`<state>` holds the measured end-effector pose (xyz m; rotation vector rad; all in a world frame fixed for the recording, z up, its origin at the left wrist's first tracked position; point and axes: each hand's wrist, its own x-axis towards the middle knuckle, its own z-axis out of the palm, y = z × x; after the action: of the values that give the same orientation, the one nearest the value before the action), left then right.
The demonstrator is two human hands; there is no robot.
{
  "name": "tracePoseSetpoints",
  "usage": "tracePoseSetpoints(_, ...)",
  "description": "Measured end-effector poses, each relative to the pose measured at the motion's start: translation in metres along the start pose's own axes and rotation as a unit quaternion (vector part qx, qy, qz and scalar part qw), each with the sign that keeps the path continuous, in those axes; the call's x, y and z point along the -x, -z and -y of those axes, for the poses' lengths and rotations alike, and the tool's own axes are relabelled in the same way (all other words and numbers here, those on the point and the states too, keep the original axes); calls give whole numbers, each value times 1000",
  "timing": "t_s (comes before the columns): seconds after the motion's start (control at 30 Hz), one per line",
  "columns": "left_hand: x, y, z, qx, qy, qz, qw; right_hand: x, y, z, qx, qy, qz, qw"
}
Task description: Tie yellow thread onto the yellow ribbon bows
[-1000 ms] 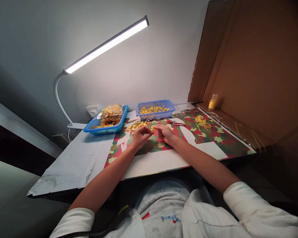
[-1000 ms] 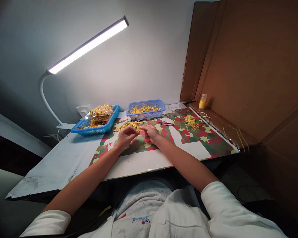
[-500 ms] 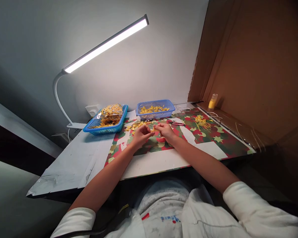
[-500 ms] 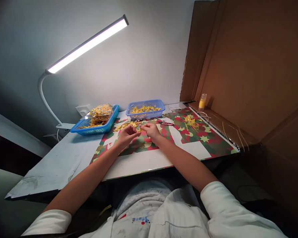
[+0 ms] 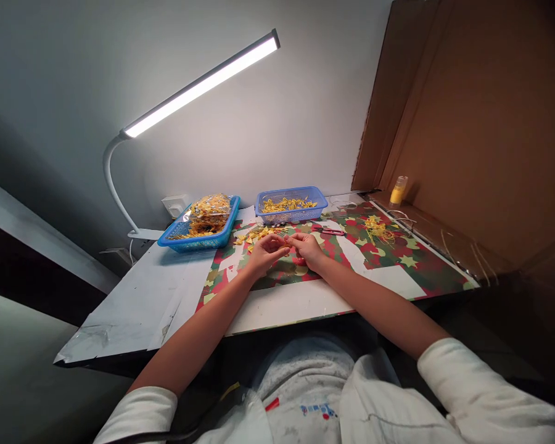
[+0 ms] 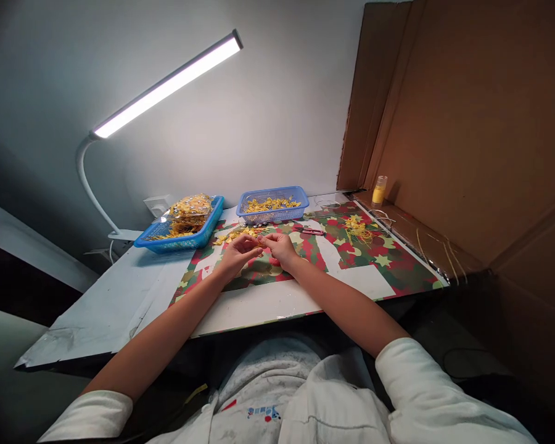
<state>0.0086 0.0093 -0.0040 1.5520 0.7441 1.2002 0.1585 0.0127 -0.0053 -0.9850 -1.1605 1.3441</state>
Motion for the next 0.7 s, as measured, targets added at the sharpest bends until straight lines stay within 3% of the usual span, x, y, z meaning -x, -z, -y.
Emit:
tracePoseSetpoints(0.37, -3, 10, 7, -119, -14, -52, 991, 1, 4, 10, -33, -30, 54, 998)
tracePoseSetpoints(0.5, -2, 16, 8, -212, -14, -66, 975, -4, 14, 17, -114, -22, 101, 988)
tracePoseSetpoints(0.7, -4, 16, 2, -291, -57, -102, 950, -9, 17, 14, -121, -10, 128, 984)
